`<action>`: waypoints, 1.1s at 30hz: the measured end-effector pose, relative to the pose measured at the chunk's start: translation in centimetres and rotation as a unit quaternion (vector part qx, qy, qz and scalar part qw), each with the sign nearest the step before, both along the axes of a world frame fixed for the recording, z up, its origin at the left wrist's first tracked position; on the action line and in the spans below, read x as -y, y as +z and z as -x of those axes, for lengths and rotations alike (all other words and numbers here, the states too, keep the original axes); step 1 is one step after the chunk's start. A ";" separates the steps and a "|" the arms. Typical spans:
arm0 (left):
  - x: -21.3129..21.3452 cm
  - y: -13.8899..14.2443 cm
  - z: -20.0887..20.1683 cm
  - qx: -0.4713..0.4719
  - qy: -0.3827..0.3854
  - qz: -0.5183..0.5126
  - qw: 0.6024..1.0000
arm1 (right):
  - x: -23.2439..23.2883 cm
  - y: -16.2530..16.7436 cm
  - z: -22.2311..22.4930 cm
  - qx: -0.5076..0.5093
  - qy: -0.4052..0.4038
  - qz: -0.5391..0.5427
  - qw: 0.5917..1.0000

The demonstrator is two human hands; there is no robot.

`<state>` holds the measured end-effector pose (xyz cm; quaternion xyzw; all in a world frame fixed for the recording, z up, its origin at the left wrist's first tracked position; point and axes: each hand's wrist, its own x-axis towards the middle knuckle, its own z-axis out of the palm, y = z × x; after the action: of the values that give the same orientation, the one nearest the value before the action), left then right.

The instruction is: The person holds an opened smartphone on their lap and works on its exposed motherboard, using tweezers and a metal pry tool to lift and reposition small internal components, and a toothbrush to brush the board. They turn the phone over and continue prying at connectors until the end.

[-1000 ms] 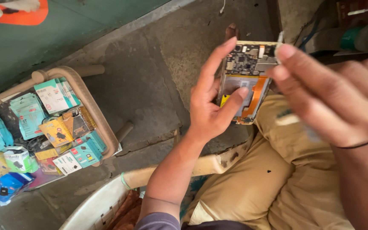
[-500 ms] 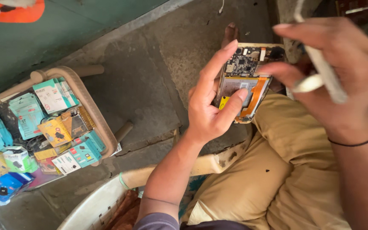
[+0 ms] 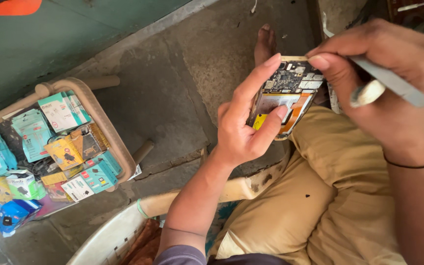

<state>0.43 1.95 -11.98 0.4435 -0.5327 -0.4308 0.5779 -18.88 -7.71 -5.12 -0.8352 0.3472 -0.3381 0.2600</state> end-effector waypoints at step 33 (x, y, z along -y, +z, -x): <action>0.5 -0.5 -0.6 0.149 0.046 0.215 0.964 | -2.2 -1.6 5.2 0.248 -0.018 -0.316 0.915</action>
<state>1.06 1.40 -12.44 0.3922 -0.6718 -0.2084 0.5929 -24.04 -5.54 -6.76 -0.5924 0.3750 -0.4113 0.5825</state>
